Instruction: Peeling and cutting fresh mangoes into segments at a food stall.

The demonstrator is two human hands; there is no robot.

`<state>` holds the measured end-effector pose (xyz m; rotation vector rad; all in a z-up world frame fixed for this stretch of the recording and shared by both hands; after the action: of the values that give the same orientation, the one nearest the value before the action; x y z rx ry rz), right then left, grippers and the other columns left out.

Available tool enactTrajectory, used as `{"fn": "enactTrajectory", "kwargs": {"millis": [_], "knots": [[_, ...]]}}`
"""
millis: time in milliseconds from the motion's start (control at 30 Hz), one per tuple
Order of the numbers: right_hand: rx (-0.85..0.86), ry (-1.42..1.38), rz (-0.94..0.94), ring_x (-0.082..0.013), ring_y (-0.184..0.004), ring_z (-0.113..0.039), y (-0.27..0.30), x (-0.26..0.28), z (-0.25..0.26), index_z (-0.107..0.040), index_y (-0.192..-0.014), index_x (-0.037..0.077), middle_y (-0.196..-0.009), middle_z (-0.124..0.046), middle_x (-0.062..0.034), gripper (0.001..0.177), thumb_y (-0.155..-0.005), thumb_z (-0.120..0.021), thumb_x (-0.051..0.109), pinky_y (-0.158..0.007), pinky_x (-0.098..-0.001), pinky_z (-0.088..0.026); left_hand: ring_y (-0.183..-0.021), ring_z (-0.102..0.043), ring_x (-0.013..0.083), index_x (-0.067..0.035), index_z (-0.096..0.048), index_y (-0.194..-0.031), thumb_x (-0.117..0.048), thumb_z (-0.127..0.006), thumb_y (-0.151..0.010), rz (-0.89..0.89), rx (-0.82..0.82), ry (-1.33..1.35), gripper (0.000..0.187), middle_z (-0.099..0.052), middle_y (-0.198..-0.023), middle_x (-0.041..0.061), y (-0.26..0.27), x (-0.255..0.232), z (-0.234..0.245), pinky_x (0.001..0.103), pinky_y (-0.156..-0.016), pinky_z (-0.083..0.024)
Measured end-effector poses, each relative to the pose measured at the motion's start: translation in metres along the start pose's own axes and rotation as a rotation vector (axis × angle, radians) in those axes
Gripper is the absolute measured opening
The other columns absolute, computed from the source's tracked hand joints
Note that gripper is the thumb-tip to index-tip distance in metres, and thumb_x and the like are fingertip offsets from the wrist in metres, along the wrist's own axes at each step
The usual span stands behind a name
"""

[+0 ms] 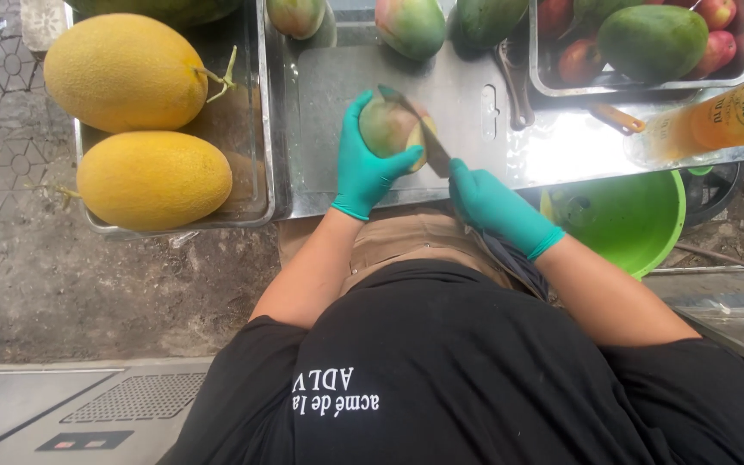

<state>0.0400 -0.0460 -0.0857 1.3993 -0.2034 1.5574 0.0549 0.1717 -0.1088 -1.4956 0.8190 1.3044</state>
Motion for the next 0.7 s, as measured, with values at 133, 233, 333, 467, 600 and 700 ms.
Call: {"fn": "enactTrajectory", "kwargs": {"millis": [133,233,333,467,600,700], "knots": [[-0.115,0.199,0.073,-0.0222,-0.055,-0.052,-0.01,-0.027,-0.008,-0.061,-0.078,0.004,-0.059,-0.05,-0.0051,0.058,-0.106,-0.038,0.049,-0.059,-0.0389,-0.044,-0.129,-0.057,0.0294,0.008,-0.046,-0.15,-0.029,-0.074,-0.095,0.351,-0.073,0.398,0.072,-0.055,-0.142,0.022,0.007,0.088,0.005,0.041,-0.112,-0.05],[-0.032,0.014,0.043,-0.0152,-0.054,-0.042,-0.017,-0.04,-0.01,-0.054,-0.067,0.007,-0.057,-0.045,-0.0005,0.066,-0.109,-0.033,0.053,-0.054,-0.0336,-0.042,-0.134,-0.053,0.0264,0.002,-0.034,-0.156,-0.036,-0.074,-0.095,0.382,-0.014,0.445,0.083,-0.049,-0.147,0.018,0.01,0.049,-0.002,0.039,-0.115,-0.046],[0.124,-0.409,-0.252,-0.0122,-0.043,-0.029,-0.007,-0.039,-0.02,-0.043,-0.067,0.014,-0.056,-0.033,0.0043,0.06,-0.107,-0.037,0.058,-0.04,-0.031,-0.024,-0.141,-0.043,0.0287,0.001,-0.014,-0.16,-0.039,-0.083,-0.087,0.238,0.112,0.301,0.108,-0.037,-0.155,0.02,0.021,0.029,-0.017,0.041,-0.117,-0.04],[0.163,-0.374,-0.343,-0.0091,-0.04,-0.027,-0.007,-0.032,-0.02,-0.039,-0.063,0.016,-0.054,-0.032,0.0045,0.062,-0.104,-0.037,0.062,-0.037,-0.0269,-0.023,-0.141,-0.044,0.0339,0.004,-0.014,-0.16,-0.041,-0.09,-0.079,0.083,0.105,-0.128,0.119,-0.038,-0.153,0.026,0.008,0.006,-0.022,0.044,-0.116,-0.041],[0.267,-0.47,-0.349,-0.0061,-0.045,-0.03,-0.016,-0.047,-0.027,-0.05,-0.078,0.014,-0.059,-0.036,0.0077,0.052,-0.104,-0.047,0.059,-0.04,-0.0236,-0.027,-0.133,-0.056,0.0364,0.006,-0.034,-0.152,-0.045,-0.089,-0.079,0.129,0.028,-0.315,0.105,-0.051,-0.145,0.028,-0.006,0.022,-0.012,0.043,-0.111,-0.048],[0.114,-0.244,-0.215,-0.0091,-0.048,-0.045,-0.031,-0.025,0.001,-0.058,-0.1,0.015,-0.062,-0.049,0.0027,0.035,-0.1,-0.057,0.05,-0.043,-0.0248,-0.038,-0.126,-0.061,0.0356,0.007,-0.043,-0.142,-0.048,-0.088,-0.08,0.179,0.038,-0.35,0.095,-0.057,-0.137,0.027,-0.029,0.025,-0.013,0.042,-0.105,-0.052]]}}
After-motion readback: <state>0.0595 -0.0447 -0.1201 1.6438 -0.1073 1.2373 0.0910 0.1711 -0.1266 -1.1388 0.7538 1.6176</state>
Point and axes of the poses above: each hand's wrist, its own y-axis away from the middle knuckle, its own z-axis out of the back of the hand, x = y × z, the point moved 10 cm from there along -y, towards the middle knuckle
